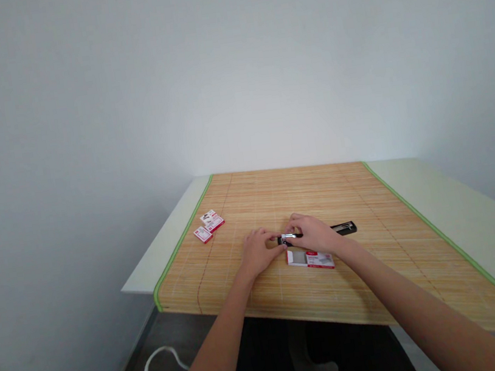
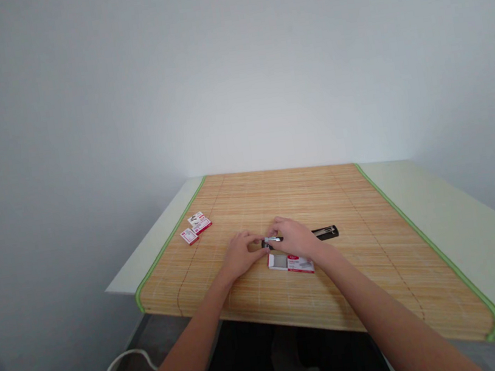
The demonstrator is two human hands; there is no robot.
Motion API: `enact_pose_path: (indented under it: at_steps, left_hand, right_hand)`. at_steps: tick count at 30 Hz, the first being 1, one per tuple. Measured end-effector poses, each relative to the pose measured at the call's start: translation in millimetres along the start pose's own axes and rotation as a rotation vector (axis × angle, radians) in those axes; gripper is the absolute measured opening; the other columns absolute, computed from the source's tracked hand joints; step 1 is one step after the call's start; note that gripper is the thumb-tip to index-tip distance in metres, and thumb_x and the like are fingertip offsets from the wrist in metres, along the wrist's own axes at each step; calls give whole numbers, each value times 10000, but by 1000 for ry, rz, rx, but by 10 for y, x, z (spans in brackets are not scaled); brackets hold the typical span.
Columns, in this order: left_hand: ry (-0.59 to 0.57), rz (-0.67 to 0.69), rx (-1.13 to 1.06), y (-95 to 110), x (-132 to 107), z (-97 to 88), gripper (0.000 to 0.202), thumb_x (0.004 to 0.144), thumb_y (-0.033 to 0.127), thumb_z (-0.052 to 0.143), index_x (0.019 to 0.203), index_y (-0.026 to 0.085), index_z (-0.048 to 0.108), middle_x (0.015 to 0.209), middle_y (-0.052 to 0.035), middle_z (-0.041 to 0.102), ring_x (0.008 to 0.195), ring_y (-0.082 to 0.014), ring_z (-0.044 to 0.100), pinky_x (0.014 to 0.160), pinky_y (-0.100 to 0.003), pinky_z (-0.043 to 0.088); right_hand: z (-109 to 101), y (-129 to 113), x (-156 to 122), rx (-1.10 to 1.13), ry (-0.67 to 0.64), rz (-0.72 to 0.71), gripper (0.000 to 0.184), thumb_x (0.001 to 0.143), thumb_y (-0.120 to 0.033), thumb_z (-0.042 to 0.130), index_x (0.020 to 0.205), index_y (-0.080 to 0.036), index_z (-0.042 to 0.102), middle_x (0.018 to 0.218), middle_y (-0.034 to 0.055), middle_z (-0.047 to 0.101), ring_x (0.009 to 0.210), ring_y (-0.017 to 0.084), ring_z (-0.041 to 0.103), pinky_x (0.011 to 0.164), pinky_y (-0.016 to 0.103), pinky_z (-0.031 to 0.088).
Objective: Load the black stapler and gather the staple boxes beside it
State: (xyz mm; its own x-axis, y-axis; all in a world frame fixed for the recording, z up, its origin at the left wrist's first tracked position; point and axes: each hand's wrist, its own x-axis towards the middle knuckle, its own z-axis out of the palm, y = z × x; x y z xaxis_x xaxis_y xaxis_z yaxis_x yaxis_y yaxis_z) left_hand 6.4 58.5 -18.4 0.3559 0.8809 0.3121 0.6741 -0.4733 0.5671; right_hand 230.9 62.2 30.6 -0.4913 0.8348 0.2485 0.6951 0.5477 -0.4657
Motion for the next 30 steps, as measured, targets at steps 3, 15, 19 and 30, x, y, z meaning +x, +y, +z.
enact_pose_path:
  at_steps: [3,15,19,30]
  left_hand:
    - [-6,-10,-8,-3,1,1,348,820,514,783,1104,316,758,1020,-25,679,1040,-257,584,922,-380,413]
    - [3,7,-18,2,5,2,350,819,520,791,1106,322,758,1007,-7,690,1011,-242,589,910,-373,401]
    - [-12,-6,-9,11,5,-8,359,820,516,790,1116,317,753,1009,-9,690,1017,-240,590,910,-366,407]
    - [47,-90,-195,47,-134,-60,428,846,354,746,1239,249,616,1014,-17,697,915,-194,629,859,-331,452]
  right_hand:
    - [-42,17,-51,-6,11,11,138,882,-322,732,983,-228,741,964,36,638,883,191,619,790,289,472]
    - [-120,68,-208,-109,26,-27,95,901,-259,695,908,-281,787,925,45,634,924,220,608,835,333,483]
    - [-158,20,-238,-112,47,-38,99,899,-240,685,923,-272,776,928,44,637,938,221,611,846,332,484]
    - [-248,88,-1175,19,63,225,358,893,-467,687,1197,-279,669,851,9,666,707,195,607,649,315,457]
